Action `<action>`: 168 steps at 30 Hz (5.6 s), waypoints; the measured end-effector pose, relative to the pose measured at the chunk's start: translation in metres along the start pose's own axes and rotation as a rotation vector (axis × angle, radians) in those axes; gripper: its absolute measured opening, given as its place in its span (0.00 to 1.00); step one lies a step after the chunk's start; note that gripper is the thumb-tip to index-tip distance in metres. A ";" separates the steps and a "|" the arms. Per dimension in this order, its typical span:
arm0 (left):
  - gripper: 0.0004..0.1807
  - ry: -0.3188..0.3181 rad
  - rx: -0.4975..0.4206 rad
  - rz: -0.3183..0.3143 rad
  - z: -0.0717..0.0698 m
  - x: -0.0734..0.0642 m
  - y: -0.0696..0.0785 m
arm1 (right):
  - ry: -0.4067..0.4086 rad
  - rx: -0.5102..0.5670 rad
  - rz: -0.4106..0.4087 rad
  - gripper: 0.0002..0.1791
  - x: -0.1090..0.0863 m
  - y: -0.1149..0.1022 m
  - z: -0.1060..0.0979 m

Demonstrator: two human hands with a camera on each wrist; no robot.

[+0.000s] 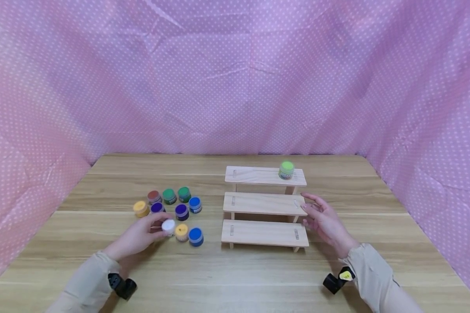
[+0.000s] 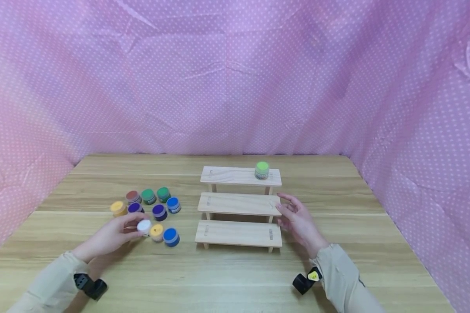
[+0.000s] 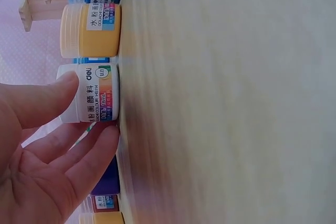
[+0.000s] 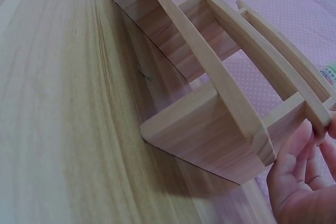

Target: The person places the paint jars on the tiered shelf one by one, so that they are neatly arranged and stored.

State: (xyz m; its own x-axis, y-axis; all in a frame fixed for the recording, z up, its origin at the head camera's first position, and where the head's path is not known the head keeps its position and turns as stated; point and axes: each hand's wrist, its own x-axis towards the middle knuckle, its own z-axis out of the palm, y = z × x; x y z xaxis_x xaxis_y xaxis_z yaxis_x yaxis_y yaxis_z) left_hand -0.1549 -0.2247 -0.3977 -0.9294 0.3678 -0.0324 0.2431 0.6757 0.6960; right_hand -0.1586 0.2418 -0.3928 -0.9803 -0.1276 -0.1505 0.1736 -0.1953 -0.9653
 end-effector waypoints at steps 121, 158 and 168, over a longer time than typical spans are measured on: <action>0.21 0.296 -0.578 0.243 0.053 0.113 0.147 | -0.066 -0.058 -0.044 0.14 0.004 -0.003 -0.002; 0.20 0.222 -0.338 0.267 0.064 0.165 0.171 | -0.016 -0.071 -0.019 0.22 0.003 -0.003 0.001; 0.20 0.146 -0.275 0.256 0.063 0.167 0.183 | -0.025 -0.067 -0.033 0.15 0.003 -0.001 -0.001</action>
State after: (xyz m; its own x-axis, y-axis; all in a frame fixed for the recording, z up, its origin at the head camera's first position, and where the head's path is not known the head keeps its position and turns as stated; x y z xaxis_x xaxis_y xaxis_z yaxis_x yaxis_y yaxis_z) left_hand -0.2478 0.0006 -0.3208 -0.8832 0.3935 0.2552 0.4065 0.3706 0.8351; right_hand -0.1621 0.2429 -0.3925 -0.9827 -0.1464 -0.1135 0.1334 -0.1340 -0.9820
